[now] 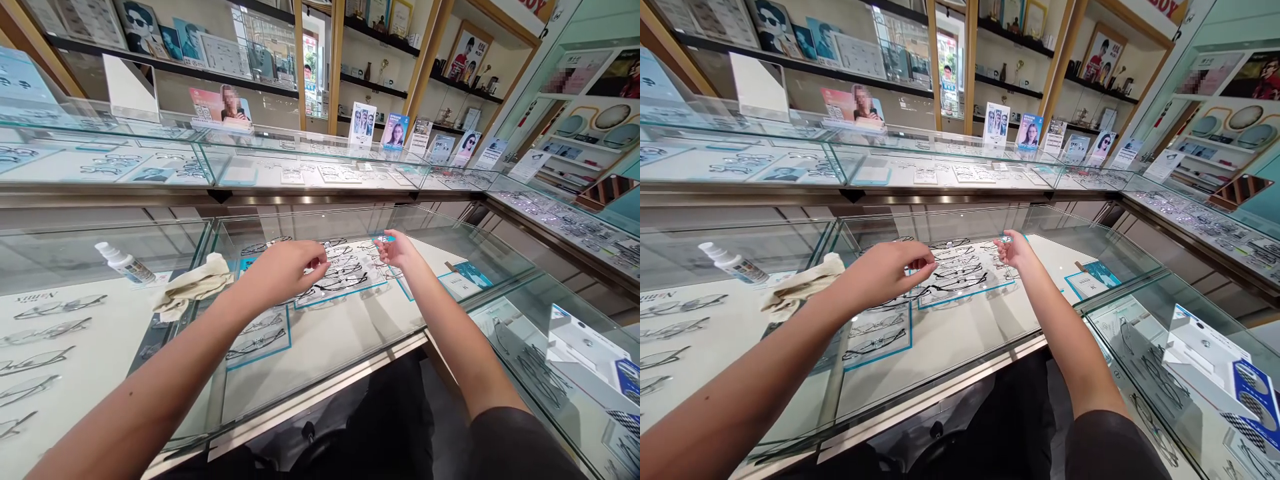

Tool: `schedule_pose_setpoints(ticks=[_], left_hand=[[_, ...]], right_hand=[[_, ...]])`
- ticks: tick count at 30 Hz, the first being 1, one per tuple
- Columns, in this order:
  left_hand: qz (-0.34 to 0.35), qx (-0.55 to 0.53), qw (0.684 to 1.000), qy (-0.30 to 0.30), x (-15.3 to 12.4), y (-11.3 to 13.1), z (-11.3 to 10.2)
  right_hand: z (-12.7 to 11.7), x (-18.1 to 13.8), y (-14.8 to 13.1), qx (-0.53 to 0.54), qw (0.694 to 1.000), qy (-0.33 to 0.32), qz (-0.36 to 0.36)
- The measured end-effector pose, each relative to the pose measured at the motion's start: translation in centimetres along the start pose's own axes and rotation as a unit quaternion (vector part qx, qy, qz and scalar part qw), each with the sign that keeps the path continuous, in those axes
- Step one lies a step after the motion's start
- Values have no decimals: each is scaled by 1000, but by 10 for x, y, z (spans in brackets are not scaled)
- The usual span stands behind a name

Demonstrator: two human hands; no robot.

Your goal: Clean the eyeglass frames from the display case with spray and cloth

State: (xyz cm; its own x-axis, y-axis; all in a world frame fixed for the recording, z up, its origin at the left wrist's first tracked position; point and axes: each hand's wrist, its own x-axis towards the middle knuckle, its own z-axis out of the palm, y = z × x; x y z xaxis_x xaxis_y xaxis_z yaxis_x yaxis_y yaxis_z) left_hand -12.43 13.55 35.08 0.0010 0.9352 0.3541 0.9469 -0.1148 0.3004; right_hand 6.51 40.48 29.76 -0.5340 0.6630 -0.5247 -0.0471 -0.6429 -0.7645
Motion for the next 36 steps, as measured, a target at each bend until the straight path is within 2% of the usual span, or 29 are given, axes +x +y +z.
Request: schedule_pose_setpoints(ticks=[5, 8, 10, 12, 16, 20, 25, 27, 30, 32, 36], left_hand=[[12, 39, 995, -88, 16, -4, 45], [-13, 68, 988, -136, 32, -5, 72], [-28, 76, 985, -149, 42, -5, 86], [-39, 78, 984, -158, 52, -5, 94], [-62, 71, 980, -173, 64, -4, 102], [-77, 34, 982, -169, 66, -3, 103], [-78, -58, 984, -153, 42, -5, 81], [-83, -114, 982, -124, 25, -9, 67], [-126, -256, 958, -15, -4, -21, 50], [-161, -332, 927, 73, -22, -31, 43], [-206, -362, 885, 211, -47, -53, 39]], right_hand=[[-12, -74, 31, -19, 994, -97, -47], [-29, -111, 52, -48, 983, -165, -72], [-41, -128, 61, -56, 975, -186, -104], [-53, -139, 67, -54, 975, -179, -123], [-68, -150, 71, -49, 977, -161, -129], [-75, -154, 74, -41, 977, -166, -129], [-68, -154, 83, -76, 971, -193, -122], [-57, -150, 89, -93, 964, -216, -123], [-27, -138, 97, -122, 950, -254, -137], [1, -124, 100, -153, 938, -263, -164], [72, -83, 102, -233, 901, -227, -289]])
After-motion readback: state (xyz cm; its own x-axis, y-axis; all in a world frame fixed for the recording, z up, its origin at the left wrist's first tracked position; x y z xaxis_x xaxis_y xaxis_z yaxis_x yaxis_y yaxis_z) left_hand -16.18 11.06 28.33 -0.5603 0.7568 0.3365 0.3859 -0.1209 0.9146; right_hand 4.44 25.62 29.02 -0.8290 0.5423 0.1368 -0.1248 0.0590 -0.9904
